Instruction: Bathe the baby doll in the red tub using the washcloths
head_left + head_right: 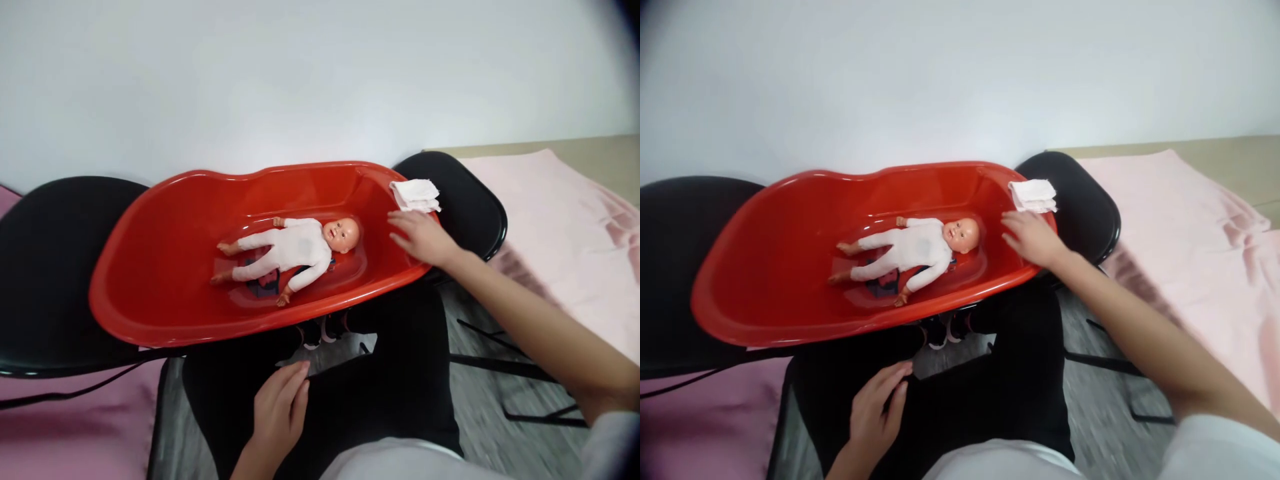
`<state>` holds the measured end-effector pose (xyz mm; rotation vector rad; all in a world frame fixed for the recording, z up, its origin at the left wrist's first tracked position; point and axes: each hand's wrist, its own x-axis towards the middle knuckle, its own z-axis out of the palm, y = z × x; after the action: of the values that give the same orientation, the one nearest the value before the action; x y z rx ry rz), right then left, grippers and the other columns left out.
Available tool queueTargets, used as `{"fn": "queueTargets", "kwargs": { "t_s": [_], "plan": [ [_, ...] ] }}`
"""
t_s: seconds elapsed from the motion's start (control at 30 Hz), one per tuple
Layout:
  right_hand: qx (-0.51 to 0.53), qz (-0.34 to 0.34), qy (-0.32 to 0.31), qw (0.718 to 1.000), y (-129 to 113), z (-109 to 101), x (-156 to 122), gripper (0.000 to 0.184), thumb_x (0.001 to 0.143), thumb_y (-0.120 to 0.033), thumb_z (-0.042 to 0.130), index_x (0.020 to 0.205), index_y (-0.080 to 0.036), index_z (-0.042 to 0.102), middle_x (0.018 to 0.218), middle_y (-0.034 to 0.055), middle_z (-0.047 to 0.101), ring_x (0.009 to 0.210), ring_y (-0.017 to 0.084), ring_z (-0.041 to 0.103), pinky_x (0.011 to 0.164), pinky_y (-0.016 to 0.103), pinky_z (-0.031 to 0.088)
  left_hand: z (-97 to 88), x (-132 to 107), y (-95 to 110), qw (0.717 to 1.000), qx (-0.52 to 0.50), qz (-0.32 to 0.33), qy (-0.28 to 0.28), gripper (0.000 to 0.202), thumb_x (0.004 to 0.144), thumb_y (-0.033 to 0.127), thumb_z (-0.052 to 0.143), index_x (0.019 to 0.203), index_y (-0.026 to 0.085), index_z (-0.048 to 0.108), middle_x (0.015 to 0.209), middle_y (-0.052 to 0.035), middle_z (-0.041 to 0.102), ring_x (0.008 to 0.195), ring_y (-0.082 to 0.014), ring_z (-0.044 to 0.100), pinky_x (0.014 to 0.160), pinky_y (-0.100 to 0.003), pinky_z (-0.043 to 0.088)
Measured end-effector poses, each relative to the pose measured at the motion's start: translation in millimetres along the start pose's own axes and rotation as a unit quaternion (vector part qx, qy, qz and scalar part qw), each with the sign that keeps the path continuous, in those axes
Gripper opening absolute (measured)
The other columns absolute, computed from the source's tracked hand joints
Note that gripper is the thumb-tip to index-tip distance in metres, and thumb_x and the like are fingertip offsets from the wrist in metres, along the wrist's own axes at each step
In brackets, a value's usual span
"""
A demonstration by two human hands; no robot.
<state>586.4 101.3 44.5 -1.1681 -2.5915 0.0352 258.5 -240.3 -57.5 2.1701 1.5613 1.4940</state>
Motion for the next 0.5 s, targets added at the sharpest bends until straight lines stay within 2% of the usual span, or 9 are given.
{"fn": "queueTargets", "kwargs": {
  "t_s": [0.1, 0.17, 0.2, 0.27, 0.33, 0.4, 0.43, 0.5],
  "plan": [
    [0.087, -0.053, -0.012, 0.995, -32, 19, -20, 0.035, 0.108, -0.03, 0.062, 0.133, -0.02, 0.083, 0.149, 0.0165, 0.076, 0.138, 0.037, 0.073, 0.125, 0.064, 0.052, -30.8, 42, -2, 0.998, 0.036, 0.048, 0.028, 0.04, 0.096, 0.002, 0.069, 0.129, 0.025, 0.073, 0.111, -0.0099, 0.085, 0.095, -0.0217, 0.085, 0.082, -0.03, 0.071],
    [0.168, -0.06, -0.015, 0.984, -49, 23, -18, 0.034, 0.106, -0.032, 0.063, 0.132, -0.025, 0.085, 0.147, 0.0127, 0.078, 0.136, 0.034, 0.074, 0.123, 0.058, 0.055, -45.0, 84, -7, 0.991, 0.098, 0.058, 0.07, 0.037, 0.098, 0.006, 0.072, 0.129, 0.026, 0.075, 0.122, -0.0116, 0.083, 0.107, -0.0235, 0.084, 0.093, -0.035, 0.07],
    [0.217, -0.051, -0.014, 0.975, -57, 25, -12, 0.034, 0.105, -0.033, 0.065, 0.131, -0.026, 0.085, 0.145, 0.0113, 0.079, 0.136, 0.032, 0.074, 0.122, 0.055, 0.056, -48.6, 107, -12, 0.987, 0.122, 0.041, 0.101, 0.032, 0.1, 0.01, 0.072, 0.128, 0.026, 0.077, 0.127, -0.012, 0.082, 0.114, -0.025, 0.082, 0.098, -0.037, 0.069],
    [0.332, -0.004, -0.015, 0.943, -68, 35, 9, 0.032, 0.103, -0.033, 0.067, 0.129, -0.026, 0.084, 0.141, 0.0097, 0.08, 0.134, 0.029, 0.075, 0.121, 0.049, 0.056, -48.9, 152, -29, 0.984, 0.149, -0.042, 0.085, 0.025, 0.104, 0.023, 0.069, 0.127, 0.024, 0.079, 0.137, -0.0129, 0.079, 0.129, -0.0295, 0.077, 0.107, -0.042, 0.066],
    [0.448, 0.097, 0.001, 0.889, -78, 51, 38, 0.027, 0.101, -0.035, 0.068, 0.12, -0.022, 0.083, 0.133, 0.0097, 0.082, 0.126, 0.026, 0.076, 0.117, 0.042, 0.057, -43.3, 193, -52, 0.972, 0.2, -0.122, -0.009, 0.025, 0.105, 0.028, 0.067, 0.126, 0.023, 0.08, 0.157, -0.0133, 0.069, 0.139, -0.0342, 0.071, 0.11, -0.047, 0.064],
    [0.506, 0.25, 0.064, 0.823, -85, 70, 69, 0.019, 0.1, -0.033, 0.065, 0.104, -0.018, 0.076, 0.116, 0.0098, 0.082, 0.11, 0.022, 0.075, 0.105, 0.036, 0.058, -36.4, 224, -79, 0.932, 0.284, -0.174, -0.14, 0.024, 0.101, 0.025, 0.071, 0.122, 0.019, 0.08, 0.181, -0.0172, 0.044, 0.152, -0.0419, 0.059, 0.115, -0.057, 0.059],
    [0.504, 0.307, 0.088, 0.803, -87, 79, 83, 0.017, 0.1, -0.032, 0.063, 0.099, -0.018, 0.073, 0.111, 0.009, 0.081, 0.105, 0.021, 0.073, 0.101, 0.034, 0.057, -33.7, 236, -92, 0.903, 0.322, -0.192, -0.208, 0.027, 0.099, 0.025, 0.073, 0.124, 0.017, 0.08, 0.187, -0.0191, 0.031, 0.158, -0.0464, 0.052, 0.118, -0.064, 0.055],
    [0.491, 0.341, 0.114, 0.794, -89, 91, 107, 0.015, 0.102, -0.03, 0.06, 0.097, -0.019, 0.069, 0.109, 0.0074, 0.078, 0.104, 0.019, 0.069, 0.102, 0.031, 0.053, -31.0, 253, -120, 0.85, 0.336, -0.207, -0.349, 0.038, 0.096, 0.029, 0.079, 0.131, 0.016, 0.078, 0.192, -0.0186, 0.015, 0.166, -0.051, 0.039, 0.121, -0.073, 0.048]
  ]
}}
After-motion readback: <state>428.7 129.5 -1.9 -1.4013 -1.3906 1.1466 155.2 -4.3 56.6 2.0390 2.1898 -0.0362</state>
